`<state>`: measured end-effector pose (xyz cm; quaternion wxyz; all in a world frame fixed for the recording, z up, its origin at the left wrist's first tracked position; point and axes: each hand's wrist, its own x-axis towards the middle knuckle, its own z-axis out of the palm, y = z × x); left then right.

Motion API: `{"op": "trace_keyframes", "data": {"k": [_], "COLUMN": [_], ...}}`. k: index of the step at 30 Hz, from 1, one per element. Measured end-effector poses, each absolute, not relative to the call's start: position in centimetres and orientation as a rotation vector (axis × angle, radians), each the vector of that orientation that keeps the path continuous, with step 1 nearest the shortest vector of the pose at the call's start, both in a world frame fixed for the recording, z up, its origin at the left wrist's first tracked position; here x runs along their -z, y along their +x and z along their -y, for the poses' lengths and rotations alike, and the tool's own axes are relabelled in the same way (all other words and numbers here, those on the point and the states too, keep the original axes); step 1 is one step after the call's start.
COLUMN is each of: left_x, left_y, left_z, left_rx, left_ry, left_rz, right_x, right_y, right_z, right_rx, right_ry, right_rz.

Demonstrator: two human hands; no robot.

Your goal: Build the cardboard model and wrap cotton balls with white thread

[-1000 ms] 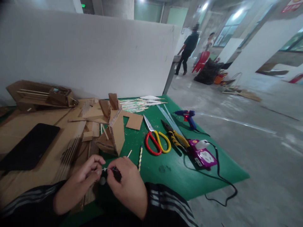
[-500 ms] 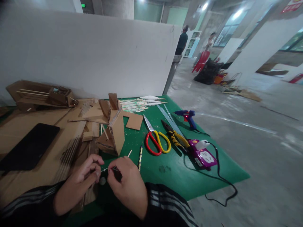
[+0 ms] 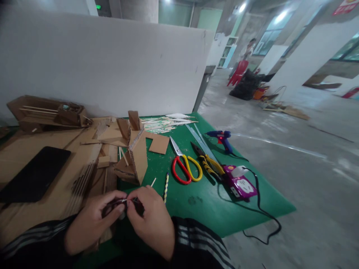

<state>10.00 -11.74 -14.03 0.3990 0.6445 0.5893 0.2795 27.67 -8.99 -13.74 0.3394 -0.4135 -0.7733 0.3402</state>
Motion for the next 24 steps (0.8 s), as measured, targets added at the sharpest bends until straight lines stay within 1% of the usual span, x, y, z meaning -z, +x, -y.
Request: {"op": "trace_keyframes", "data": {"k": [10, 15, 24], "left_x": [13.4, 13.7, 13.7], "left_y": [10.1, 10.0, 10.1], "left_z": [11.4, 11.4, 11.3], "left_rx": [-0.630, -0.610, -0.596], "left_ry": [1.697, 1.740, 1.758], "left_rz": [-1.565, -1.611, -1.641], "right_x": [14.2, 14.0, 14.8], "right_y": [27.7, 27.8, 27.6], "right_z": [9.2, 9.0, 8.9], "right_rx": [-0.891, -0.881, -0.698], "right_ry": [-1.102, -0.921, -0.872], "right_rz": [2.015, 2.058, 2.202]}}
